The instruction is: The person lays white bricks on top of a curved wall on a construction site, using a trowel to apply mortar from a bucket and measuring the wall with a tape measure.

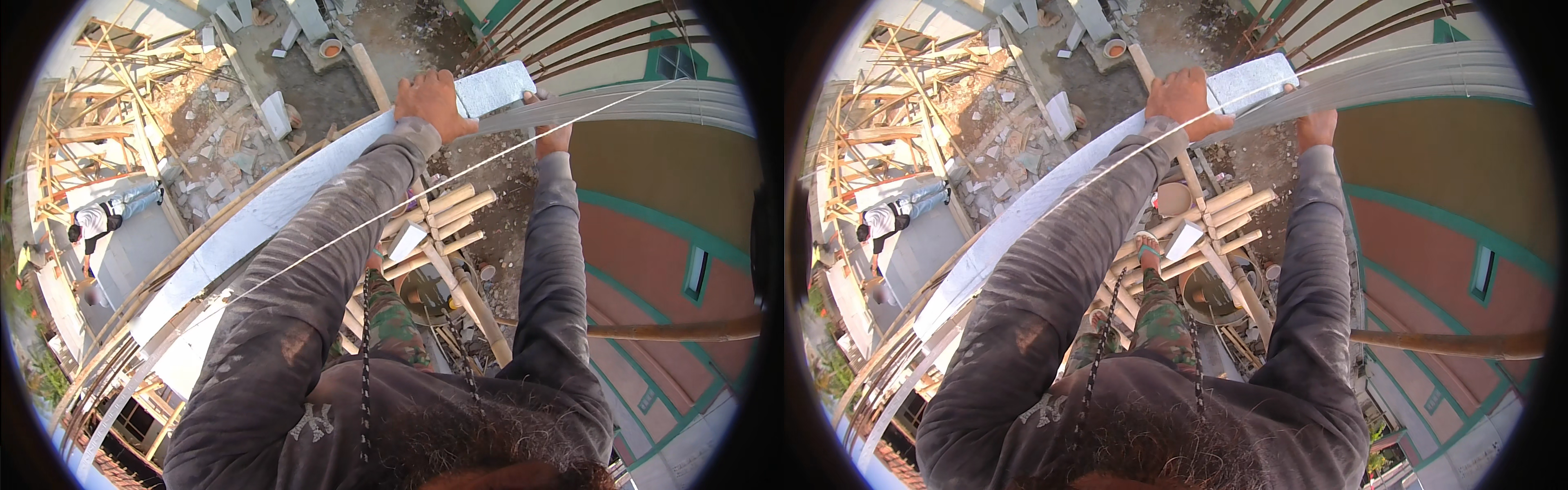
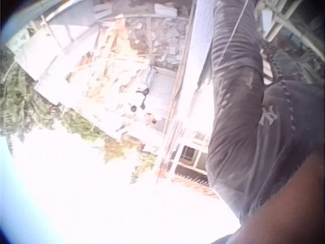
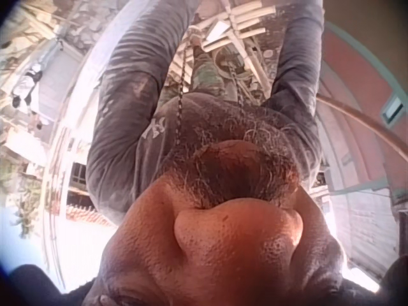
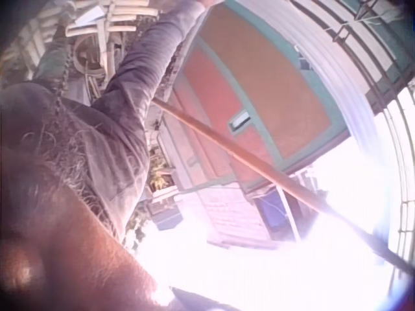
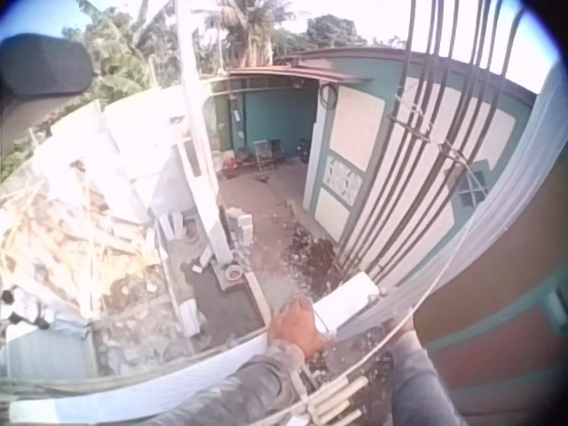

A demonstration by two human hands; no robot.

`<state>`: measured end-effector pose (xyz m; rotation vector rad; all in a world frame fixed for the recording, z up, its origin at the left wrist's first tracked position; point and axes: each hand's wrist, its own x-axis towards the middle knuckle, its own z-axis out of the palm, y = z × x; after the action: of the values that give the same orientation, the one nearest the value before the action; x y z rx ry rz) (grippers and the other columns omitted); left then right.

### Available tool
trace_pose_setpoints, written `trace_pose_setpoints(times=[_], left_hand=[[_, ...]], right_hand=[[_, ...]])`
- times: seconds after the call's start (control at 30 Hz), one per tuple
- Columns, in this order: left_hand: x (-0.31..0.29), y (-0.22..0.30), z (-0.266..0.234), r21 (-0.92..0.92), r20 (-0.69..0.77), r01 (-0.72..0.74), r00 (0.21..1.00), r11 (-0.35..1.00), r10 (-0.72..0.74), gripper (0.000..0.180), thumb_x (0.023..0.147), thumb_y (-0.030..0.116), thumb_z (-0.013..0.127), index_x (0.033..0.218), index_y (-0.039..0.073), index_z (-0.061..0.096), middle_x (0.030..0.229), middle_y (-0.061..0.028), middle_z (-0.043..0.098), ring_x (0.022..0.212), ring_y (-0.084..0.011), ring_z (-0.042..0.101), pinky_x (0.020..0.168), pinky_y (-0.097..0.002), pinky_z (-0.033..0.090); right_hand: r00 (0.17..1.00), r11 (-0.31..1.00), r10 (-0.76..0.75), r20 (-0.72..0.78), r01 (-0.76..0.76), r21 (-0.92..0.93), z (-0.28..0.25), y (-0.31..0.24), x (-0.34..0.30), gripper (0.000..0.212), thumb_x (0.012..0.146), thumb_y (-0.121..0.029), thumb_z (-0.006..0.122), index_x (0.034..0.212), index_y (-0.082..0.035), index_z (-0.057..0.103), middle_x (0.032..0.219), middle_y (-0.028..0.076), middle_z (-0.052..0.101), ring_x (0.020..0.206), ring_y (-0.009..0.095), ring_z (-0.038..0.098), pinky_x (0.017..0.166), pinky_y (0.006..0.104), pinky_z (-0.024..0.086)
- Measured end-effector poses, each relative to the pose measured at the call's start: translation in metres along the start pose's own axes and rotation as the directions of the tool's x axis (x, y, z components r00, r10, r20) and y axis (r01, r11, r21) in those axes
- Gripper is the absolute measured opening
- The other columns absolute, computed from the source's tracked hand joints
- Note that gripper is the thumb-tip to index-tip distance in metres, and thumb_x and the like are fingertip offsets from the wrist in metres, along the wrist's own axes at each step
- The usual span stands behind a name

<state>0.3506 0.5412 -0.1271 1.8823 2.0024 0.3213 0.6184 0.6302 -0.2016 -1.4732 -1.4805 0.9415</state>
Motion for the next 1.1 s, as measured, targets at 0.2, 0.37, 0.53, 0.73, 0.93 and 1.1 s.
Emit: trace_pose_setpoints(times=[0.2, 0.37, 0.53, 0.73, 0.93, 1.1], left_hand=[[0.001, 0.0, -0.005, -0.045, 0.015, 0.002, 1.0, 0.999, -0.001, 0.079, 0.069, 0.057, 0.082, 0.123, 0.003, 0.06, 0.126, -0.0144, 0.065, 0.122, -0.031, 0.06, 0.105, -0.0425, 0.041], [0.0, -0.001, -0.009, -0.073, 0.048, 0.019, 0.999, 0.997, -0.016, 0.081, 0.068, 0.056, 0.082, 0.125, 0.003, 0.059, 0.127, -0.0146, 0.065, 0.124, -0.0313, 0.058, 0.108, -0.042, 0.037], [0.002, -0.001, -0.006, -0.065, 0.033, 0.007, 0.999, 0.998, -0.005, 0.083, 0.068, 0.057, 0.082, 0.125, 0.003, 0.059, 0.127, -0.0144, 0.065, 0.124, -0.0305, 0.059, 0.108, -0.0415, 0.037], [0.004, 0.001, -0.002, -0.019, 0.033, -0.005, 0.999, 1.0, 0.006, 0.084, 0.068, 0.06, 0.08, 0.125, 0.002, 0.059, 0.125, -0.0151, 0.066, 0.121, -0.0294, 0.061, 0.107, -0.0414, 0.037], [0.009, -0.004, 0.005, -0.062, 0.053, 0.0, 0.999, 0.998, 0.003, 0.083, 0.074, 0.065, 0.075, 0.124, 0.001, 0.058, 0.126, -0.0152, 0.065, 0.123, -0.0303, 0.06, 0.107, -0.0443, 0.04], [0.018, -0.023, 0.018, -0.248, -0.007, 0.033, 0.999, 0.968, -0.036, 0.076, 0.086, 0.067, 0.066, 0.122, -0.001, 0.065, 0.12, -0.0246, 0.068, 0.114, -0.0388, 0.066, 0.099, -0.0455, 0.051]], right_hand=[[0.999, 0.988, -0.035, -0.012, 0.032, -0.153, -0.003, 0.0, -0.001, 0.049, 0.087, -0.04, 0.079, 0.112, 0.001, 0.07, 0.105, 0.011, 0.072, 0.097, 0.024, 0.065, 0.09, 0.0394, 0.052], [0.998, 0.997, 0.055, 0.002, -0.055, -0.053, 0.003, -0.024, -0.008, 0.048, 0.085, -0.035, 0.083, 0.114, 0.001, 0.069, 0.105, 0.011, 0.071, 0.096, 0.021, 0.065, 0.087, 0.0379, 0.054], [0.999, 0.997, 0.047, 0.012, -0.046, -0.066, 0.001, -0.017, -0.004, 0.048, 0.085, -0.033, 0.083, 0.114, 0.002, 0.069, 0.105, 0.011, 0.07, 0.096, 0.021, 0.065, 0.086, 0.0378, 0.054], [1.0, 0.998, 0.001, -0.004, -0.001, -0.07, 0.001, 0.0, 0.002, 0.046, 0.084, -0.022, 0.085, 0.117, 0.001, 0.064, 0.102, 0.005, 0.068, 0.091, 0.015, 0.063, 0.083, 0.0305, 0.051], [0.999, 0.99, 0.045, -0.021, -0.048, -0.135, 0.003, -0.013, -0.005, 0.044, 0.082, -0.021, 0.087, 0.115, 0.0, 0.066, 0.101, 0.006, 0.068, 0.093, 0.017, 0.064, 0.086, 0.0322, 0.052], [0.999, 0.998, 0.006, 0.036, -0.004, -0.063, 0.001, -0.018, -0.006, 0.035, 0.084, -0.028, 0.084, 0.1, -0.002, 0.069, 0.092, 0.005, 0.068, 0.088, 0.017, 0.063, 0.081, 0.0348, 0.052]])
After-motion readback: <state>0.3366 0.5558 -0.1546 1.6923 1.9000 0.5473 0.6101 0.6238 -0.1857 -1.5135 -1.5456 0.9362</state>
